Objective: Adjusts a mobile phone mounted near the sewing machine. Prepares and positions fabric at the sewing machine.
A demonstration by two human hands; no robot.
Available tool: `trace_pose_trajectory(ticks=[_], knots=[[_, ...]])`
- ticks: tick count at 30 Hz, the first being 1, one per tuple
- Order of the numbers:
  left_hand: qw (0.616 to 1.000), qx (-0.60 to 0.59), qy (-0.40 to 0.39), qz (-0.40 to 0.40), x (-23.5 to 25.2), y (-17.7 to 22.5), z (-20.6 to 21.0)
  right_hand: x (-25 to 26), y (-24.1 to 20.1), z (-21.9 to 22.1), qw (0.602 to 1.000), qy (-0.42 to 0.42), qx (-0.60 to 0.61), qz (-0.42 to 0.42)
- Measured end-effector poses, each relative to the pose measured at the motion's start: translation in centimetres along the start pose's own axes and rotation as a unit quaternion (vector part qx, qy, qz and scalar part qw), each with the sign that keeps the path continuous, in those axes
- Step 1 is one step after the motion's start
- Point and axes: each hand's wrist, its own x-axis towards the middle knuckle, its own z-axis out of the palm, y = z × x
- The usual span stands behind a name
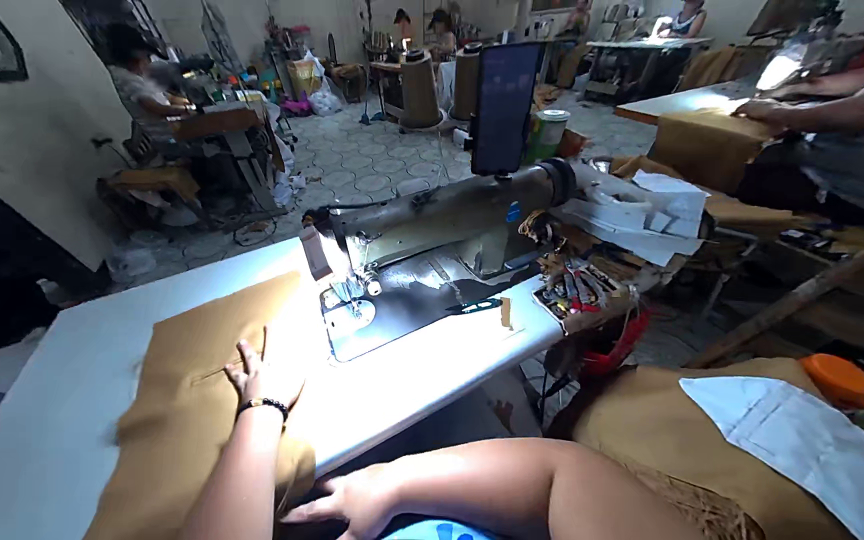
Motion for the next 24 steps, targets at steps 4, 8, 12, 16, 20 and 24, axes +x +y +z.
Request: trace_pose_trajectory(ticks=[4, 8, 12, 16, 20, 24], knots=[[0.999, 0.012, -0.029, -0.007, -0.8, -0.1, -0.1, 2.2, 0.4, 1.4, 0.994, 0.041, -0.009, -0.100], [0.995, 0.020, -0.089, 0.049, -1.4, -2.9, -1.3, -3.5, 2.3, 0.0, 0.973, 0.181, 0.038, -0.136], [0.982, -0.035, -0.064, 0.177, -4.8, -5.9, -0.3, -13.7, 4.9, -2.1, 0.916, 0.358, 0.179, 0.012], [0.978, -0.001, -0.044, 0.203, -6.1, -3.8, 0.6, -20.1, 4.7, -6.5, 0.939, 0.314, 0.024, 0.136], [0.974, -0.043, 0.001, 0.221, -4.8, -2.6, 0.5, -25.1, 0.9, -15.3, 0.798, 0.572, -0.093, 0.162], [0.977, 0.008, 0.020, 0.214, -4.3, -2.6, 1.4, -27.4, 2.3, -23.2, 0.619, 0.729, -0.250, 0.151]])
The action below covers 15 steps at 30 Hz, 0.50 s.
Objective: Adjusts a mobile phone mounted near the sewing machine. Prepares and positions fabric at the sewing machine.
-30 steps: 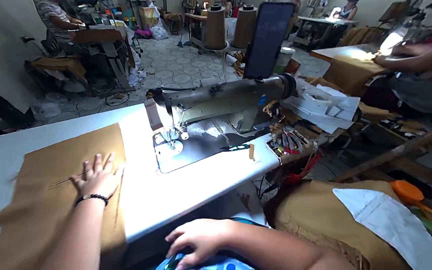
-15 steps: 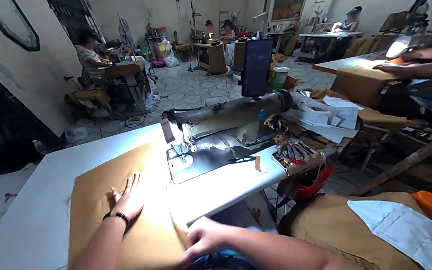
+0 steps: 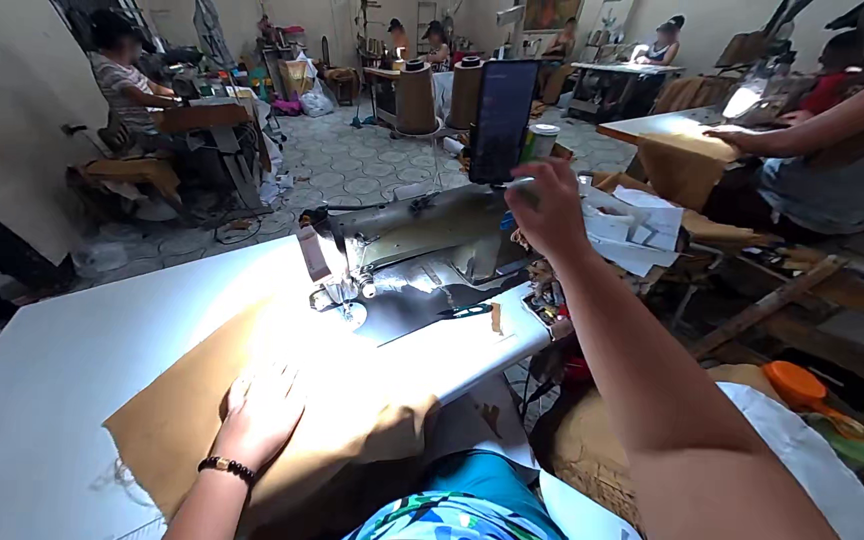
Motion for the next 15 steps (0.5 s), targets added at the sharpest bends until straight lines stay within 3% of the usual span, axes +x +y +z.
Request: trace_pose_trajectory(ticks=[4, 10, 13, 15], knots=[[1.000, 0.006, 0.020, -0.001, 0.2, -0.6, 0.8, 3.9, 1.0, 1.2, 0.996, 0.027, -0.081, 0.038], [0.997, 0.017, -0.056, -0.043, 0.3, -0.1, 0.0, 6.0, 1.0, 2.4, 0.991, 0.025, -0.117, 0.054], [0.999, 0.015, -0.037, -0.033, 0.1, -0.2, 0.3, 1.9, -1.6, 2.5, 0.996, 0.058, -0.037, -0.051], [1.000, 0.017, -0.018, -0.019, 0.0, -0.3, 0.6, -6.1, -4.5, 4.0, 0.988, -0.038, 0.078, -0.127]])
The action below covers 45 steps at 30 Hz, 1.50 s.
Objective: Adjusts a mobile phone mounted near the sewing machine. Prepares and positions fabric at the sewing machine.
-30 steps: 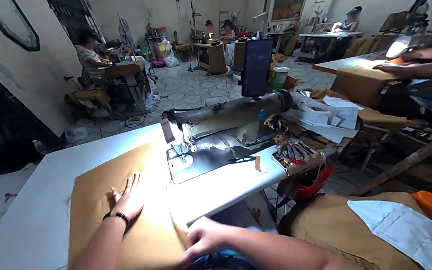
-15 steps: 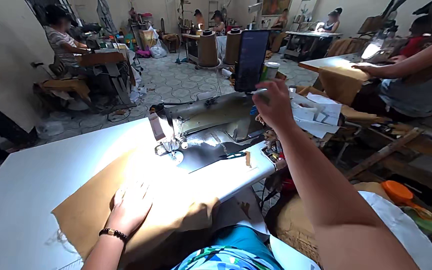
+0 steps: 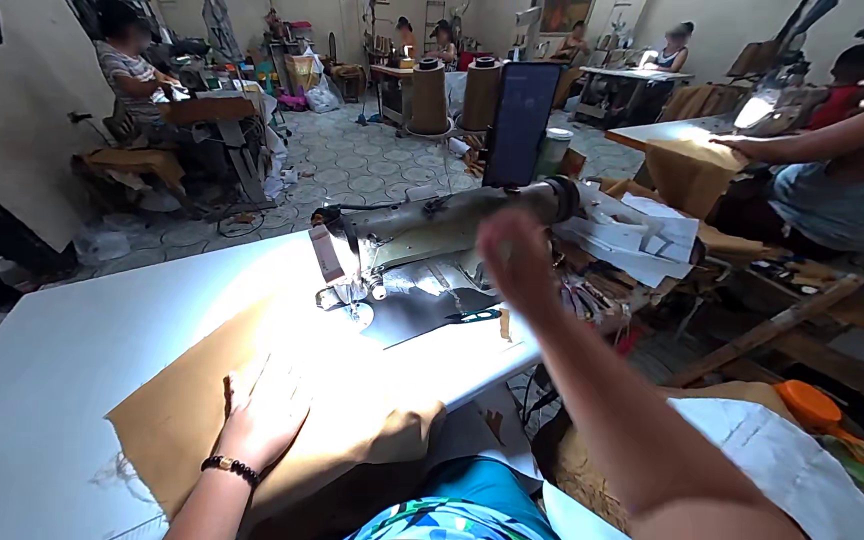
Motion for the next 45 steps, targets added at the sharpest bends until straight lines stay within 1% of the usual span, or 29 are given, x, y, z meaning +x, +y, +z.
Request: trace_pose_trajectory(ticks=[1, 2, 3, 4, 5, 6, 7, 8, 11, 12, 13, 14, 16, 17, 20, 21, 23, 24, 26, 30, 32, 34, 36, 38, 40, 41, 43, 44, 45], knots=[[1.000, 0.001, -0.005, 0.003, 0.0, 0.0, 0.0, -4.3, -1.8, 1.8, 0.991, -0.110, 0.078, -0.012], [1.000, 0.003, -0.023, 0.002, 0.0, 0.0, -0.2, -8.2, -3.6, 2.8, 0.953, -0.275, 0.130, 0.001], [0.999, 0.006, -0.038, 0.000, 0.0, 0.0, -0.4, -11.4, -4.4, 3.7, 0.888, -0.439, 0.136, 0.021], [0.998, 0.010, -0.056, -0.002, 0.1, 0.0, -0.5, -13.9, -4.3, 4.8, 0.815, -0.563, 0.123, 0.056], [0.997, 0.013, -0.072, -0.005, 0.2, 0.1, -0.6, -16.0, -3.8, 5.5, 0.752, -0.643, 0.097, 0.107], [0.997, 0.011, -0.077, -0.006, 0.2, 0.1, -0.7, -17.4, -3.2, 5.8, 0.717, -0.676, 0.075, 0.155], [0.998, 0.006, -0.065, -0.001, 0.3, 0.2, -0.7, -18.2, -2.6, 5.7, 0.712, -0.672, 0.069, 0.190], [0.999, -0.003, -0.038, 0.009, 0.2, 0.3, -0.6, -18.5, -2.2, 5.4, 0.722, -0.653, 0.086, 0.211], [0.990, -0.049, 0.117, 0.069, 0.0, 0.6, 0.2, -18.9, -2.3, 5.4, 0.790, -0.530, 0.232, 0.202], [0.985, -0.049, 0.144, 0.086, 0.0, 0.8, 0.3, -19.1, -2.6, 6.0, 0.809, -0.480, 0.281, 0.187], [0.987, -0.046, 0.124, 0.088, 0.0, 1.0, 0.2, -19.5, -3.0, 6.7, 0.820, -0.436, 0.320, 0.185], [0.993, -0.033, 0.087, 0.077, 0.0, 1.3, 0.1, -19.9, -3.6, 7.4, 0.820, -0.406, 0.351, 0.201], [0.998, -0.020, 0.013, 0.051, -0.1, 1.6, -0.5, -20.1, -4.9, 8.1, 0.802, -0.366, 0.401, 0.249], [0.999, -0.024, -0.003, 0.044, -0.3, 1.5, -0.6, -20.1, -5.3, 8.3, 0.792, -0.355, 0.418, 0.269], [0.997, -0.036, -0.038, 0.051, -1.0, 0.9, -1.2, -18.7, -5.7, 7.4, 0.766, -0.304, 0.469, 0.319], [0.996, -0.040, -0.044, 0.062, -1.1, 0.5, -1.4, -17.8, -5.6, 6.6, 0.769, -0.270, 0.477, 0.329], [0.995, -0.043, -0.017, 0.087, -1.0, -0.4, -1.0, -15.7, -4.9, 4.6, 0.787, -0.224, 0.450, 0.357], [0.995, -0.045, -0.009, 0.088, -0.8, -0.6, -0.9, -14.9, -4.2, 4.0, 0.801, -0.225, 0.424, 0.358], [0.995, -0.064, -0.010, 0.071, -0.4, -0.4, -1.2, -14.2, -2.6, 3.3, 0.820, -0.263, 0.376, 0.341], [0.988, -0.147, 0.040, -0.018, -0.1, -0.5, -0.8, -12.3, -2.6, 1.9, 0.842, -0.394, 0.235, 0.284], [0.976, -0.193, 0.093, -0.049, -0.4, -1.1, -0.4, -11.8, -4.3, 1.6, 0.876, -0.403, 0.181, 0.196], [0.960, -0.228, 0.155, -0.054, -0.8, -1.2, -0.1, -12.0, -7.0, 1.5, 0.895, -0.401, 0.186, 0.057], [0.945, -0.254, 0.199, -0.048, -1.0, -1.1, 0.4, -13.0, -9.9, 2.3, 0.871, -0.437, 0.216, -0.056], [0.949, -0.249, 0.184, -0.063, -1.0, -0.9, 0.3, -14.4, -11.5, 3.8, 0.843, -0.482, 0.205, -0.119], [0.964, -0.205, 0.119, -0.124, -0.5, -0.7, -0.3, -14.7, -11.8, 4.7, 0.827, -0.511, 0.191, -0.135], [0.966, -0.177, 0.106, -0.159, -0.2, -0.4, -0.5, -14.3, -11.5, 4.9, 0.833, -0.504, 0.190, -0.128], [0.959, -0.136, 0.158, -0.195, 0.0, -0.1, -0.4, -12.9, -9.6, 4.8, 0.878, -0.439, 0.181, -0.060], [0.953, -0.127, 0.195, -0.194, -0.1, 0.0, -0.4, -12.3, -7.8, 5.1, 0.914, -0.375, 0.154, 0.007], [0.952, -0.117, 0.223, -0.172, -0.4, 0.0, -0.4, -11.7, -5.6, 5.4, 0.938, -0.322, 0.096, 0.085]])
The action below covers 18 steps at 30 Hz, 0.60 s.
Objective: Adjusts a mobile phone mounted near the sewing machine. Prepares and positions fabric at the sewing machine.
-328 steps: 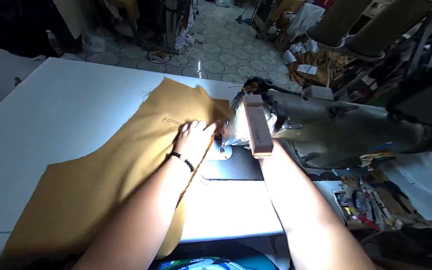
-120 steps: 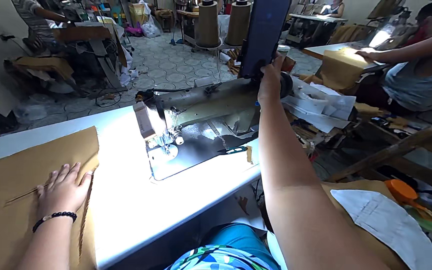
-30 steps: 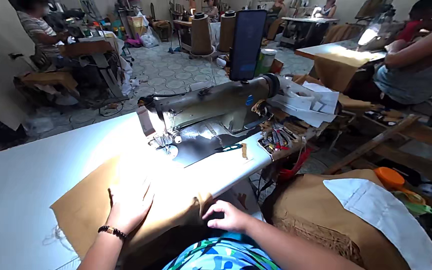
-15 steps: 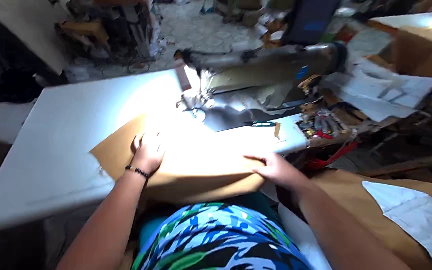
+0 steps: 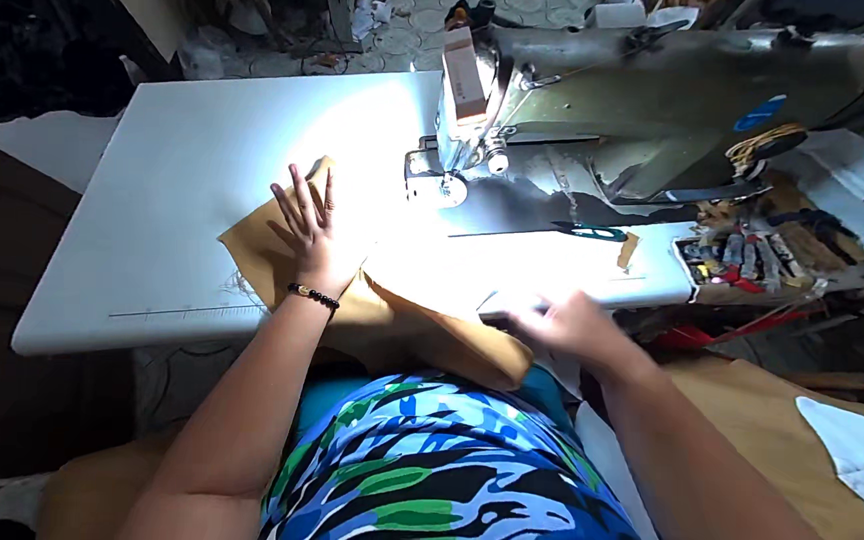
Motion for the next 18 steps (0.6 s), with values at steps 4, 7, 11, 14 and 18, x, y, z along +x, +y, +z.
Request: trace_pose_trajectory(ticks=[4, 7, 11, 14, 18], knots=[[0.972, -0.048, -0.006, 0.232, -0.9, -0.9, 0.9, 2.6, 10.0, -0.7, 0.974, 0.108, -0.151, 0.127], [0.950, -0.085, -0.047, 0.298, -0.3, -1.0, 1.4, 3.0, 6.6, 0.2, 0.983, 0.119, -0.117, 0.081], [0.954, -0.088, -0.057, 0.281, -0.5, -0.6, 1.3, 3.5, 0.0, 3.6, 0.997, 0.037, 0.026, 0.070], [0.962, -0.084, -0.075, 0.249, -0.6, -0.8, 1.1, 4.3, -1.4, 4.9, 0.992, 0.041, 0.089, 0.085], [0.959, -0.124, -0.066, 0.247, -0.7, -1.2, 1.9, 3.8, -3.6, 6.6, 0.996, 0.065, 0.005, -0.054]])
